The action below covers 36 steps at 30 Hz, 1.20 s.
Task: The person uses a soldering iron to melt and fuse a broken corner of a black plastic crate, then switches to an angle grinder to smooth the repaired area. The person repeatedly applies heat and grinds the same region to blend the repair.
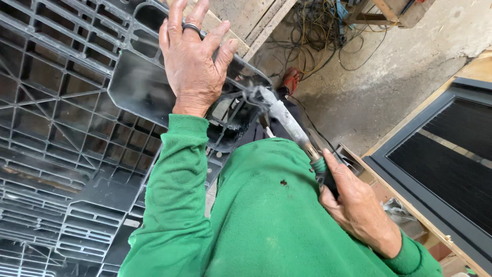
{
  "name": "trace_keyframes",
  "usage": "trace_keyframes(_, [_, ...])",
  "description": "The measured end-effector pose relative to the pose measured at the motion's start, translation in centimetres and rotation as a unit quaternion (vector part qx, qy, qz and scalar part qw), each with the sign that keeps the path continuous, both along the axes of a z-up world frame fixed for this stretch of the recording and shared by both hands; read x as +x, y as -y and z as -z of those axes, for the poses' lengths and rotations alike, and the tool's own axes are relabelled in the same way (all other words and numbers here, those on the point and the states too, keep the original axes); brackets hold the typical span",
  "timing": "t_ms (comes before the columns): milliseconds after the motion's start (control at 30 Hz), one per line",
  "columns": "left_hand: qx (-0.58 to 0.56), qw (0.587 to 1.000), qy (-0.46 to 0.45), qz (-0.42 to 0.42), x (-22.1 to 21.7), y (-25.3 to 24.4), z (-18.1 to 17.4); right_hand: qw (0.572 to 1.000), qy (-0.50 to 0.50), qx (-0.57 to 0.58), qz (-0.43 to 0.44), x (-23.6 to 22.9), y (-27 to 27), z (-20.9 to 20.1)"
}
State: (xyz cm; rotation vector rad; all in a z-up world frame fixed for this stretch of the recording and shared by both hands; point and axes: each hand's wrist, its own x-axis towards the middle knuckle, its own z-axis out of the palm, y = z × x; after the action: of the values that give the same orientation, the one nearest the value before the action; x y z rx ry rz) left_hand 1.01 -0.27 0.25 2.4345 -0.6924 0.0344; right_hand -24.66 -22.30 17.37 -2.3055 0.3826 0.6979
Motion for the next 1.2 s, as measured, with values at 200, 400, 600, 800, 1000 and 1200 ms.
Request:
trace_keyframes(200, [-0.003,1.0,0.013,-0.002,-0.1,-0.1,0.1,0.998,0.002,-0.02,-0.053,0.5,-0.6,-0.5])
trace_keyframes(400, [-0.018,1.0,0.006,-0.003,0.0,-0.2,-0.2,0.99,-0.037,-0.107,-0.087,0.4,-0.5,-0.4])
trace_keyframes(600, [-0.032,0.999,0.019,-0.006,-0.1,-0.3,-0.1,0.984,0.009,-0.129,-0.12,0.7,0.2,-0.5])
trace_keyframes(800, [-0.046,0.999,0.009,-0.027,-0.4,-0.3,0.1,0.974,-0.017,-0.149,-0.167,2.2,1.9,-1.2])
trace_keyframes(1000, [-0.118,0.98,0.026,-0.157,-5.3,-2.1,-1.6,0.978,-0.047,-0.031,-0.2,6.4,5.9,-2.3])
trace_keyframes(1200, [0.003,0.936,-0.035,-0.35,-13.1,-1.6,-3.9,0.957,-0.195,0.02,-0.212,11.7,10.0,-2.0])
